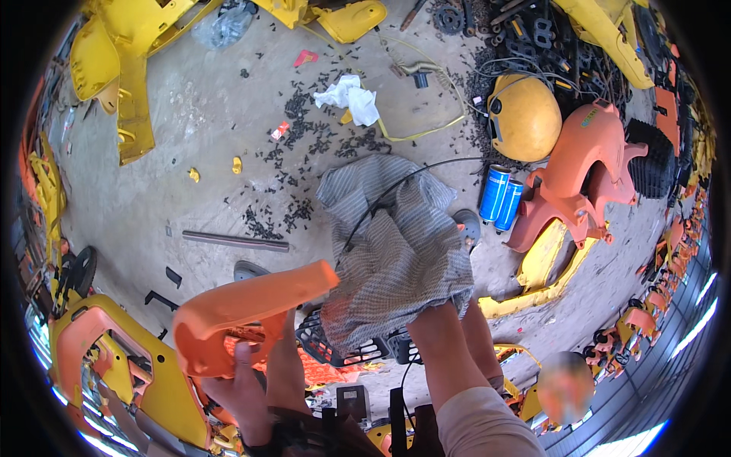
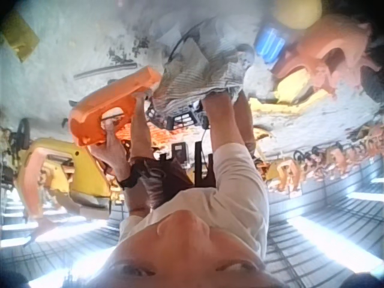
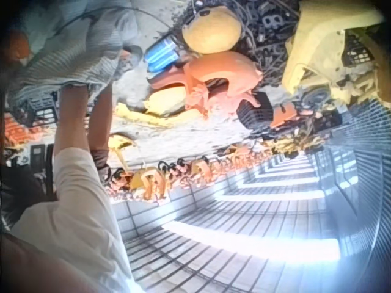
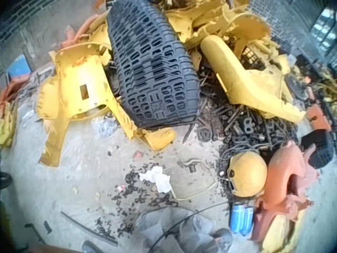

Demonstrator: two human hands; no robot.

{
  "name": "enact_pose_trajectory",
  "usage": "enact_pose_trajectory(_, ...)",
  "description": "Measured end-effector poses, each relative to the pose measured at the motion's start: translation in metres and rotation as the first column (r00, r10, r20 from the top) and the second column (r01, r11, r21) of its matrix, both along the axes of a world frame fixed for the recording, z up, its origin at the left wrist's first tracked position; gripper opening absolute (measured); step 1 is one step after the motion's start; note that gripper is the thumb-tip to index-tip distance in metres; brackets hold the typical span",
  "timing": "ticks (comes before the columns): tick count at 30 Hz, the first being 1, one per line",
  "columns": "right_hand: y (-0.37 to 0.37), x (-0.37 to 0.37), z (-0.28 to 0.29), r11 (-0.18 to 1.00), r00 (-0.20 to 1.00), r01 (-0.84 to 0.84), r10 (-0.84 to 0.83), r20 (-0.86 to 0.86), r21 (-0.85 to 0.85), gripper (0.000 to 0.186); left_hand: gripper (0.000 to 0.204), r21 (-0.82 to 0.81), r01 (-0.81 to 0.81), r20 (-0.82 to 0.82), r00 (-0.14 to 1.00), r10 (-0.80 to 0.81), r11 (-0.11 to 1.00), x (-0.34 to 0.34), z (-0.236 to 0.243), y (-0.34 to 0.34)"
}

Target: The person wipes down an orange plastic panel with a cloth, then picks up a drill and secures several screws into a scooter frame.

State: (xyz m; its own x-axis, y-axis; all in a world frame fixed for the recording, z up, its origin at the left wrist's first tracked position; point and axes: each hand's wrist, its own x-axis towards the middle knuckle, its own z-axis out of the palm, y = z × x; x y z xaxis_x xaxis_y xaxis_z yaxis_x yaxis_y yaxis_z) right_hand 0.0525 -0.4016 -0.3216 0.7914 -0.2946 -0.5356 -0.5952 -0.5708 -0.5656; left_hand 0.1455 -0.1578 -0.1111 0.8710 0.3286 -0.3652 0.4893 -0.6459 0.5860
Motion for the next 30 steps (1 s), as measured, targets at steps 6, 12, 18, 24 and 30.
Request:
enact_pose_trajectory(6,0.006,-0.007,0.005,0.997,0.998,0.061,-0.062,0.005,0.047,0.029,0.035,0.067,-0.037,0.035,0.999,0.034,0.997,0.029,0.001,0.063)
enact_pose_trajectory(12,0.009,-0.006,0.002,0.989,0.994,0.106,-0.108,0.015,0.101,0.029,0.028,0.126,0.041,0.034,0.998,-0.046,0.991,0.037,0.016,0.134)
enact_pose_trajectory(18,0.008,-0.002,0.007,0.981,0.985,0.168,-0.171,0.023,0.099,0.029,0.025,0.156,0.239,-0.059,0.971,-0.233,0.958,0.014,0.040,0.131)
enact_pose_trajectory(24,0.005,0.012,-0.001,0.971,0.978,0.204,-0.209,0.024,0.125,0.029,0.036,-0.049,0.286,-0.172,0.941,-0.290,0.957,-0.035,0.056,0.121)
enact_pose_trajectory(30,-0.020,0.053,-0.022,0.907,0.923,0.383,-0.381,-0.041,0.174,0.029,0.028,-0.199,-0.010,-0.156,0.987,-0.022,0.980,-0.055,0.079,0.089)
